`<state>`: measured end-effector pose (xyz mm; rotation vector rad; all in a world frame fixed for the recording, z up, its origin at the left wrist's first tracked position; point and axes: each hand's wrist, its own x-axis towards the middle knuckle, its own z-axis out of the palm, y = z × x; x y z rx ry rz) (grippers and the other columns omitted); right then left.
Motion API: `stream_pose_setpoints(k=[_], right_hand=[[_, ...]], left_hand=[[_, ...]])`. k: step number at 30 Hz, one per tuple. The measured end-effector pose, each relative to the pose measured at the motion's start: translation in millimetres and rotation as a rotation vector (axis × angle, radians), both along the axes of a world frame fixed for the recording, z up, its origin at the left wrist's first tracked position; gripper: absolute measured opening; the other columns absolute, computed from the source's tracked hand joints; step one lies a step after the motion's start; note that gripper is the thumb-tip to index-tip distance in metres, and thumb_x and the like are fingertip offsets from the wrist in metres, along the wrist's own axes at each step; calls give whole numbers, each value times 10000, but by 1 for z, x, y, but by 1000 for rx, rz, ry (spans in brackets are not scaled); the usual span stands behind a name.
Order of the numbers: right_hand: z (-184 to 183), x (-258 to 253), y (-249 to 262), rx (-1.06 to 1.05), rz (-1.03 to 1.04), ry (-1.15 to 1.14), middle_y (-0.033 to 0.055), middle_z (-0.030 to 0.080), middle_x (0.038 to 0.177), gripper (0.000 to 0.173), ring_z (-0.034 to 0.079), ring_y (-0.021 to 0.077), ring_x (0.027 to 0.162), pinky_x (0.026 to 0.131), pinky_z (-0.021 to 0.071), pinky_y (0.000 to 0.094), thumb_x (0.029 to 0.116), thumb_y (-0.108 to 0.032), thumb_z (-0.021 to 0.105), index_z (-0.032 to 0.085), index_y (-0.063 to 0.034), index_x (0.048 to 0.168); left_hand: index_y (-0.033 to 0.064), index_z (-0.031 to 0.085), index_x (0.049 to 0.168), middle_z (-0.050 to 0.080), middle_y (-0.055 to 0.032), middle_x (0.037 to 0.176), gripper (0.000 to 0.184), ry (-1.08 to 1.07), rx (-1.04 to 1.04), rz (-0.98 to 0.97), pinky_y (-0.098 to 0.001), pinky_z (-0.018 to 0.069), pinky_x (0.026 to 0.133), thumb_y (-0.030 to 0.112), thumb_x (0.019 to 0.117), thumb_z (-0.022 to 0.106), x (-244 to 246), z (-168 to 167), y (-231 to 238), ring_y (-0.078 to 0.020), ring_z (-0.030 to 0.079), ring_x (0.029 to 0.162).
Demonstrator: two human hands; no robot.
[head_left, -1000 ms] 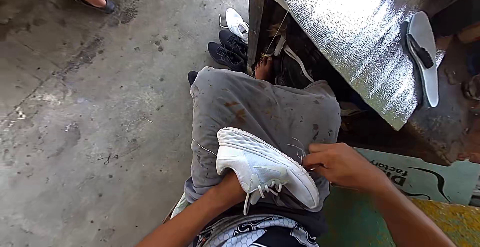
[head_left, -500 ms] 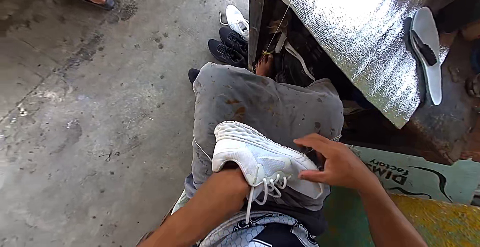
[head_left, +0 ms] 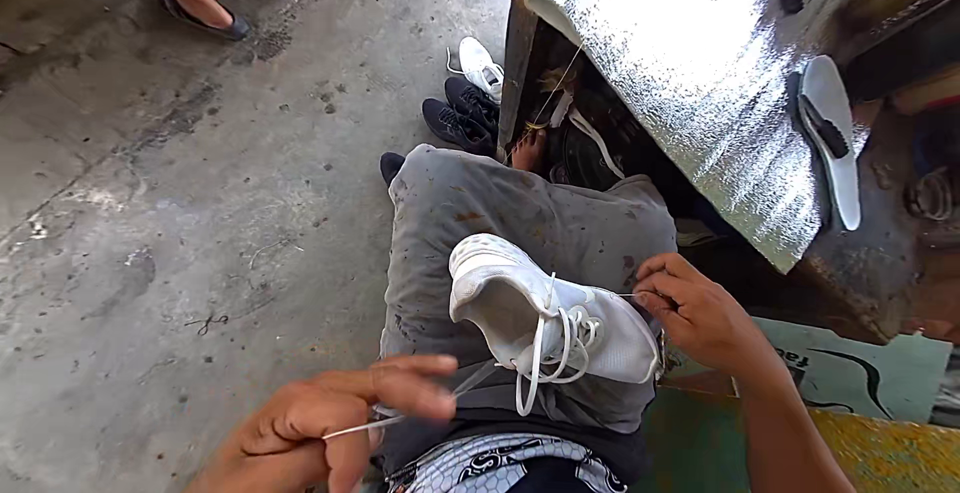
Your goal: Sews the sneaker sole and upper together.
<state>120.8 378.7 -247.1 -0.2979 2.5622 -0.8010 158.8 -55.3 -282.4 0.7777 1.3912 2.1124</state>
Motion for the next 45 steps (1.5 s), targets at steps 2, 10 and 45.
stream_pose_setpoints(k=[2,10,45], right_hand=[[-6,-6,3,-504,-96,-145,-27,655,1218,288,589,-46,745,642,518,139,1062,-267,517,693,-113,894],[-2,-3,-29,97,-1,-16,88,645,909,510,609,203,736,664,541,415,955,-530,651,705,-63,1153],[-68,85,-21,-344,-416,400,52,634,1133,393,601,-30,857,688,513,103,962,-417,676,698,-104,1199]], left_hand=[[161,711,915,762,-19,1077,334,-93,158,-21,-467,431,1162,350,1079,490,-11,9,18,-236,664,1206],[128,717,1242,745,-96,1154,345,833,-1072,389,-450,565,774,217,1061,437,-19,22,63,-269,722,966],[87,741,1036,714,32,866,339,35,-666,-488,-265,556,737,390,891,785,-90,-2,131,-22,650,795]])
